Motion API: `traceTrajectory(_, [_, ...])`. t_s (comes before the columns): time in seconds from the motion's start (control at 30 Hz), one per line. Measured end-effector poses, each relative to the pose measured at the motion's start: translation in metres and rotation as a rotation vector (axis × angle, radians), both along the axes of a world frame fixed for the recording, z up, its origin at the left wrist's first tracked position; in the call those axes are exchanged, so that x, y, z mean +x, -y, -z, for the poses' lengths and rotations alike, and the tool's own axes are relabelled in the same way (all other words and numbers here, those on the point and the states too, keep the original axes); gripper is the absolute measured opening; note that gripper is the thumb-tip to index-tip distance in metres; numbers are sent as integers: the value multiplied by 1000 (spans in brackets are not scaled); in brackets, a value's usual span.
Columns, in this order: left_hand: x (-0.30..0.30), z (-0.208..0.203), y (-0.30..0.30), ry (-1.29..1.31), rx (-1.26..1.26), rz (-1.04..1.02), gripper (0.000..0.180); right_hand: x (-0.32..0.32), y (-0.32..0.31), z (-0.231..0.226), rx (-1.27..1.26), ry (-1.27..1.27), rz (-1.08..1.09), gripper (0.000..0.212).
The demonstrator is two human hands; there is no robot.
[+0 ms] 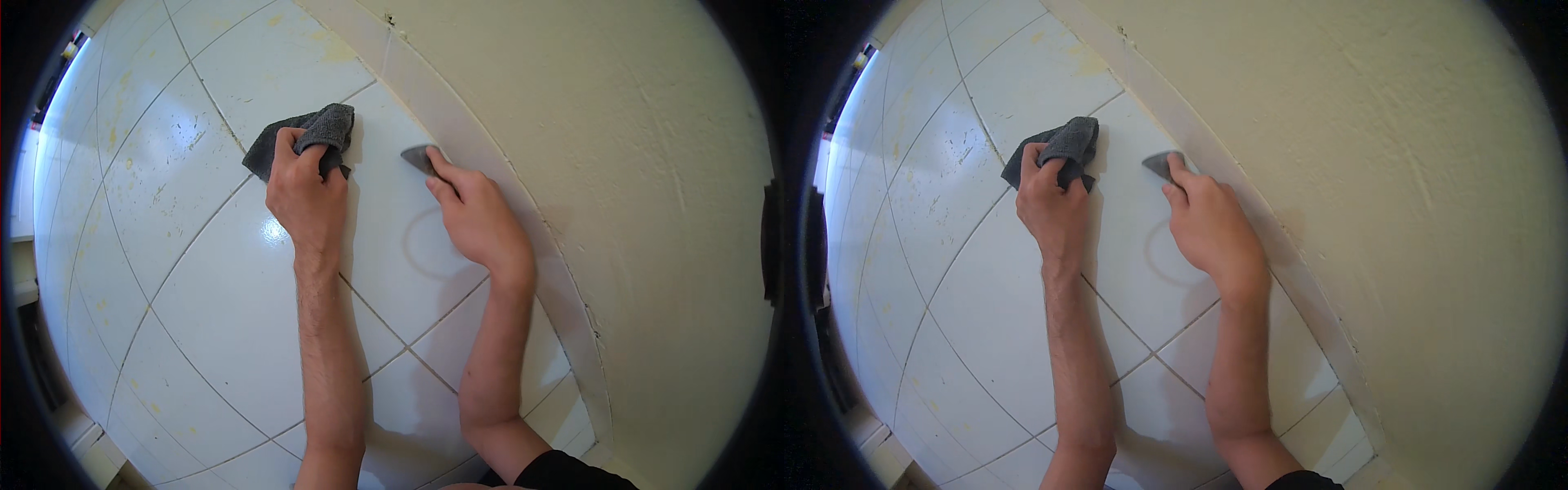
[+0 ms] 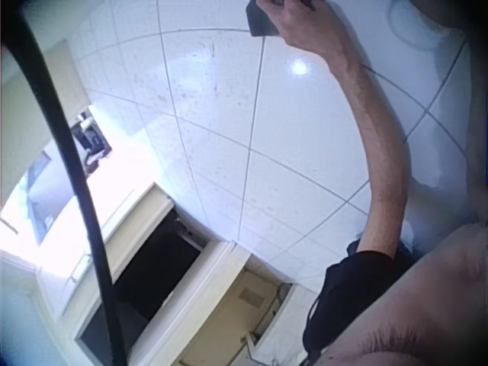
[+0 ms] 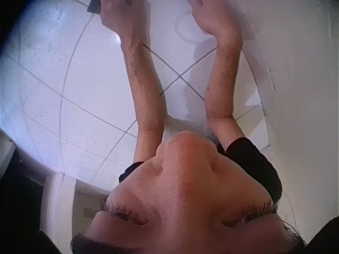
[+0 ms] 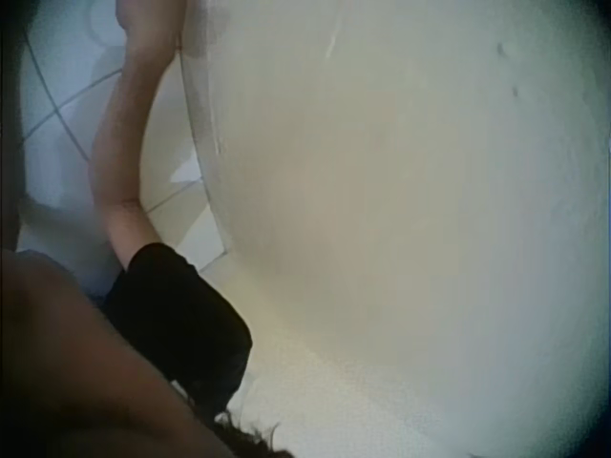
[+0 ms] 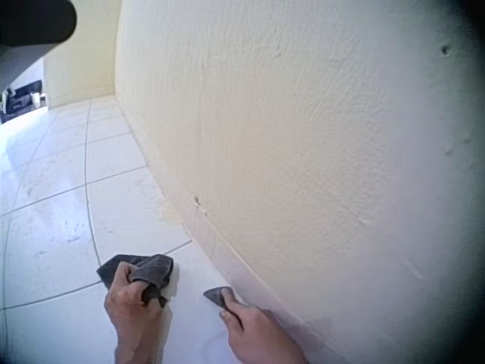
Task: The person cleans wall tiles using a scraper to remove debris and a cloth to wipe the surface.
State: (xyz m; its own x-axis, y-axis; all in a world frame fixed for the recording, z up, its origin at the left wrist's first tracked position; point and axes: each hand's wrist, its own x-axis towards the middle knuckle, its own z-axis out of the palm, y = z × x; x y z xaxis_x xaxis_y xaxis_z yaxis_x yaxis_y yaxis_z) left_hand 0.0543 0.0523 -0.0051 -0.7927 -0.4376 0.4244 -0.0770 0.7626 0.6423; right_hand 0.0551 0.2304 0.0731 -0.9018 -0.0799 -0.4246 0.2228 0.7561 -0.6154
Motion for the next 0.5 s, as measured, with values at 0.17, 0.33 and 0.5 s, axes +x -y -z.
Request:
traceTrajectory(0.17, [1,0,1,12,7,0,20,-1,0,-7,38,62,-31,45])
traceTrajectory(0.33, [0,0,0,0,-6,3,21,0,-4,-6,25,56,-22,45])
traceTrajectory(0.5, [0,-1,0,-13,-20,8,21,0,1,-6,17,39,5,45])
